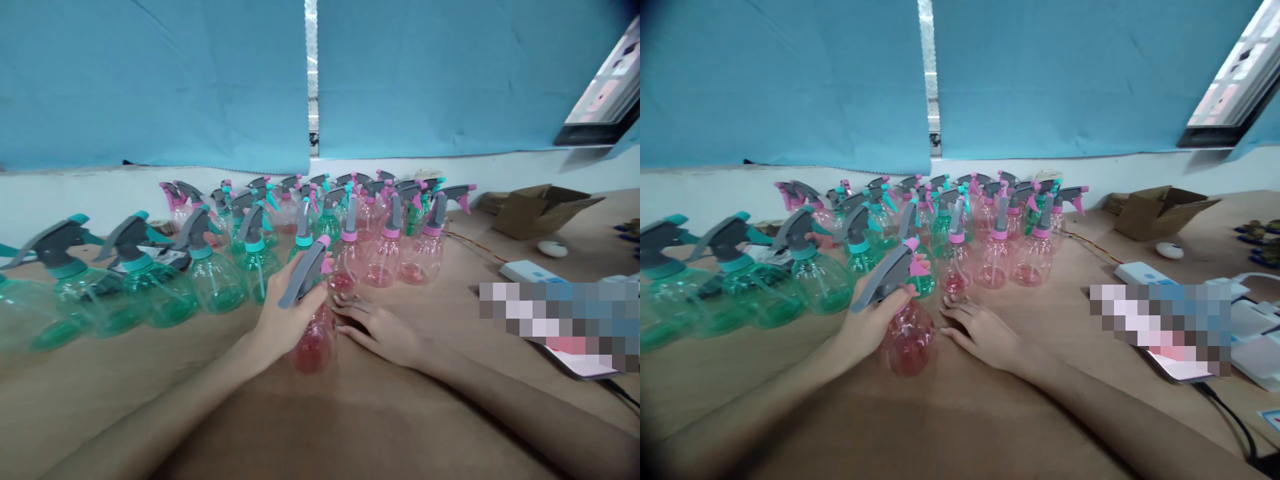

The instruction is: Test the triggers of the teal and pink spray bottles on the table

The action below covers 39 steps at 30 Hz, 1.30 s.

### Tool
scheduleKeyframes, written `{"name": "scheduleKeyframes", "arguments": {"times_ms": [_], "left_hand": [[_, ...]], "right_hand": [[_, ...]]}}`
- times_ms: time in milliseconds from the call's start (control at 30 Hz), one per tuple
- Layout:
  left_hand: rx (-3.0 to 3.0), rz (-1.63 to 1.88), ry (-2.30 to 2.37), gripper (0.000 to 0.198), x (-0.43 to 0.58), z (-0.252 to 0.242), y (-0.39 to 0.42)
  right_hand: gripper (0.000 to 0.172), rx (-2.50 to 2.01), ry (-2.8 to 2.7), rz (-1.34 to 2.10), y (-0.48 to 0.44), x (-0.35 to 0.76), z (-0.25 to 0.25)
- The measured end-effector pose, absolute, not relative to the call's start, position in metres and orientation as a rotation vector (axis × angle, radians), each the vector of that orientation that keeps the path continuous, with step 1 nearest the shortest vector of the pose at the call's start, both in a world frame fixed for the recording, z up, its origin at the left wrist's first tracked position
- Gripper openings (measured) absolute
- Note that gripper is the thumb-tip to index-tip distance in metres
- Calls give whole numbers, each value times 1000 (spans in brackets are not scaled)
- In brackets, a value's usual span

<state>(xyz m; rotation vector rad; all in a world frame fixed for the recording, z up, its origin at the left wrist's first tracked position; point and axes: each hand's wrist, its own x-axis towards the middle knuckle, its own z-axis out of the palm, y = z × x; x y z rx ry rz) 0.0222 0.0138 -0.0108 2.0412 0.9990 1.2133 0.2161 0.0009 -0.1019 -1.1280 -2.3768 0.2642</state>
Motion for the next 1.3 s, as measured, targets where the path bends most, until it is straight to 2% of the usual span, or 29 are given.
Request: {"name": "scheduleKeyframes", "arguments": {"times_ms": [267,767,1133,1300], "left_hand": [[2040,1213,989,16,22,-10,14],[2037,1222,1014,22,23,-8,13],[2119,1211,1017,10,23,-1,12],[2136,1209,953,13,24,4,11]], "right_hand": [[39,-1131,-2382,261,0,216,-102],[37,-1102,-2353,281,1,216,-103],[37,-1110,-2352,293,1,216,-102],[37,-1108,-2357,281,2,216,-104]]}}
